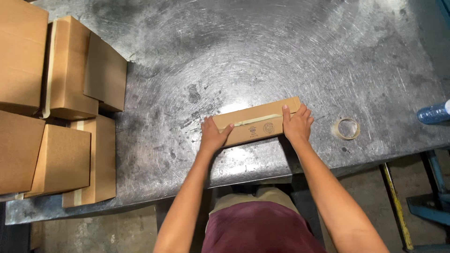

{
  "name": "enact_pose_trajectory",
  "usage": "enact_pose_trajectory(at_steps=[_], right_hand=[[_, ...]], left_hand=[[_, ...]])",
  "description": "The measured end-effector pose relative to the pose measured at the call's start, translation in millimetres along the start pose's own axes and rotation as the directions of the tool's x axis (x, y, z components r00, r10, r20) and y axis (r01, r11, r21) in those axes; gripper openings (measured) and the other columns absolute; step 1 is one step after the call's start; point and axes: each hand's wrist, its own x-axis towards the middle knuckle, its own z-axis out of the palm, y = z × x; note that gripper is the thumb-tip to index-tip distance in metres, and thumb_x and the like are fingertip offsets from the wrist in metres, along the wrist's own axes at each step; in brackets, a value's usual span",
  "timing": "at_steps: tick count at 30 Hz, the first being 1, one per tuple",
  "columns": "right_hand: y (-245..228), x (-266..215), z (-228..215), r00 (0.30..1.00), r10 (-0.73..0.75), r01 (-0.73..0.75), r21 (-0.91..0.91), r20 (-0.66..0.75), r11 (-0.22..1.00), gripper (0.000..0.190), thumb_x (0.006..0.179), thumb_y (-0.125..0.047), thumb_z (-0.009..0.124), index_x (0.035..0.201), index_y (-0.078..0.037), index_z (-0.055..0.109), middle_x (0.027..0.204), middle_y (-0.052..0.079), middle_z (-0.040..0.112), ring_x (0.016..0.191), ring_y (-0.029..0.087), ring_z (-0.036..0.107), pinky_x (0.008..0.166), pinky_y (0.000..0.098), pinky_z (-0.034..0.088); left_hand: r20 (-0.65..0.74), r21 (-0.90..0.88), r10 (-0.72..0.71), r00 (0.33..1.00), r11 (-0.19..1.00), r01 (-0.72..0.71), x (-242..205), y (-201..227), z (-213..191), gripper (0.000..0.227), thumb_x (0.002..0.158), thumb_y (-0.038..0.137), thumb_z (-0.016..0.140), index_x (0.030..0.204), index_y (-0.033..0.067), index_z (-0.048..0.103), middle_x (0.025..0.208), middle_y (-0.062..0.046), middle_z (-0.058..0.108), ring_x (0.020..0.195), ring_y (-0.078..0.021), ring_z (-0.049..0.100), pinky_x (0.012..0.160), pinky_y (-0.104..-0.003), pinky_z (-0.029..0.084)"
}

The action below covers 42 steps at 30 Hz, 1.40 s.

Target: The person folds small cardboard boxes, places items like a blue bottle and small white boxes inside, and seals them using strips of tape.

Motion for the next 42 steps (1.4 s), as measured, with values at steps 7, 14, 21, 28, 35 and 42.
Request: enact_pose_trajectory(at_steps=[7,14,21,28,35,42], right_hand=[[26,20,-10,0.992,0.004,-0.040,0.277,0.129,0.960,0.065,0.115,-0.061,0.030,0.146,-0.004,0.040,0.147,0.027,0.044,0.141,0.049,0.043,0.120,0.0558,0.028],[72,38,-6,0.982,0.183,-0.181,0.511,0.048,0.840,0.034,0.107,-0.043,0.064,0.111,-0.009,0.069,0.093,0.009,0.068,0.090,0.032,0.071,0.074,0.0422,0.059],[56,28,-30,0.967,0.203,-0.249,0.720,0.152,0.648,0.042,0.105,-0.040,0.071,0.107,0.002,0.062,0.088,0.014,0.064,0.081,0.025,0.069,0.065,0.0382,0.068],[64,31,-30,0.936,0.182,-0.351,0.745,0.303,0.568,0.033,0.105,-0.038,0.070,0.103,-0.006,0.060,0.091,0.006,0.061,0.086,0.021,0.069,0.072,0.0355,0.065],[69,51,-51,0.962,-0.011,-0.095,0.376,0.271,0.922,0.051,0.073,-0.007,0.084,0.120,-0.010,0.066,0.095,0.008,0.069,0.090,0.023,0.071,0.079,0.0388,0.058],[9,53,-72,0.915,-0.245,0.336,-0.267,0.320,0.903,0.069,0.062,-0.019,0.103,0.113,-0.020,0.057,0.120,0.012,0.062,0.126,0.041,0.064,0.095,0.0564,0.058]], left_hand=[[-0.068,0.202,0.194,0.979,0.963,-0.177,-71,88,-21,0.081,0.098,0.045,0.071,0.161,0.0051,0.042,0.169,-0.028,0.028,0.158,-0.0543,0.014,0.122,-0.072,0.025],[-0.029,0.264,0.153,0.988,0.954,-0.140,-44,76,-23,0.093,0.089,0.059,0.076,0.161,0.0092,0.044,0.171,-0.020,0.031,0.161,-0.0485,0.010,0.126,-0.067,0.020],[0.077,0.043,0.091,0.993,0.995,-0.094,-45,78,-40,0.116,0.074,0.075,0.080,0.161,0.0061,0.045,0.174,-0.022,0.023,0.162,-0.0488,0.005,0.132,-0.058,0.015],[0.195,-0.038,0.072,0.978,0.997,-0.065,-42,77,-52,0.110,0.075,0.058,0.086,0.162,0.0072,0.042,0.176,-0.026,0.014,0.162,-0.0497,0.002,0.132,-0.057,0.016],[0.158,0.121,0.085,0.984,0.987,-0.105,-45,71,-34,0.109,0.077,0.030,0.092,0.167,0.0120,0.033,0.178,-0.021,0.008,0.161,-0.0498,0.000,0.130,-0.060,0.021],[0.128,0.140,0.079,0.989,0.985,-0.097,-29,53,-20,0.091,0.091,0.025,0.080,0.168,0.0155,0.032,0.179,-0.017,0.008,0.163,-0.0457,-0.002,0.122,-0.070,0.028]])
